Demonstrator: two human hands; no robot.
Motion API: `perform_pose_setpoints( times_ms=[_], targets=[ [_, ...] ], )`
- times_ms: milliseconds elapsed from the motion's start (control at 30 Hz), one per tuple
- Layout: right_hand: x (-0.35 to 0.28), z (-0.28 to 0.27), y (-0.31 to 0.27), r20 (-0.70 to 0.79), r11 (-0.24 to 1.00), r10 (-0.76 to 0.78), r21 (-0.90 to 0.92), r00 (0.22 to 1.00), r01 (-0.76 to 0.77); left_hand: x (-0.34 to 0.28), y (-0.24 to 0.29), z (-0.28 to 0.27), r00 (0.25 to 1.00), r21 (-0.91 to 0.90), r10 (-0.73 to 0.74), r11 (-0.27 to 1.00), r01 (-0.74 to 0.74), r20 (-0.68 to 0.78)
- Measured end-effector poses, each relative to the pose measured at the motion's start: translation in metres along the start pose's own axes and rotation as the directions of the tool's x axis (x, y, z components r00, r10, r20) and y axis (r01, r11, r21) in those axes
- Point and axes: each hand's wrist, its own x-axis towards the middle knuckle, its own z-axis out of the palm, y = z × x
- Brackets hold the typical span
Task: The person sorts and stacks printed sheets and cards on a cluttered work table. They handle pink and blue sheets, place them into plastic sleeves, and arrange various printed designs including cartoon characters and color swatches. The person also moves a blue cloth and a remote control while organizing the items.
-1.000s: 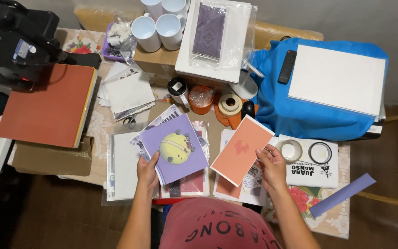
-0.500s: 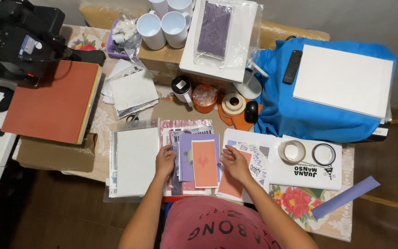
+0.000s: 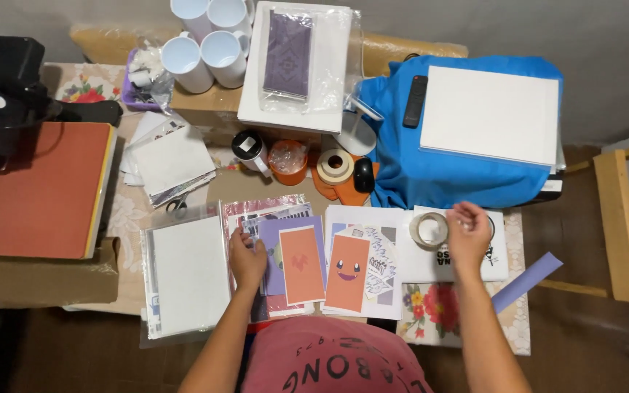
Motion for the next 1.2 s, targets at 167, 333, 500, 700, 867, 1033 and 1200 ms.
perform_pose_setpoints(
  times_ms=[167,333,500,700,867,1033,1200],
  targets=[
    [0.109,-0.051,0.035,-0.217,0.982,-0.174,-0.106,0.960,0.154,-0.018,0.047,0.043,0.969,-0.095,0.227,0.971,-0.218,0.097],
    [0.198,-0.079,0.058,-0.372,0.955,0.061,-0.249,0.926,-0.163,-0.035,0.095,0.087,0.899,-0.172,0.271,0.960,-0.223,0.345],
    [0.243,-0.084,0.126,-0.346,0.953,0.241,-0.090,0.907,-0.288,-0.049,0.148,0.125,0.723,-0.205,0.532,0.844,-0.496,0.441],
    [0.233,-0.094,0.097,-0.361,0.873,0.307,-0.261,0.881,-0.411,-0.038,0.239,0.202,0.357,-0.132,0.834,0.446,-0.885,0.420],
    [0.209,-0.104,0.096,-0.373,0.790,0.287,-0.429,0.882,-0.439,-0.042,0.321,0.258,0.164,-0.037,0.853,0.209,-0.977,0.495],
    [0.200,-0.103,0.071,-0.335,0.816,0.305,-0.390,0.892,-0.426,-0.042,0.365,0.303,0.153,0.044,0.800,0.157,-0.987,0.580],
    [0.208,-0.093,0.061,-0.286,0.926,0.316,-0.116,0.905,-0.359,-0.047,0.365,0.311,0.334,0.168,0.667,0.303,-0.938,0.666]
  ],
)
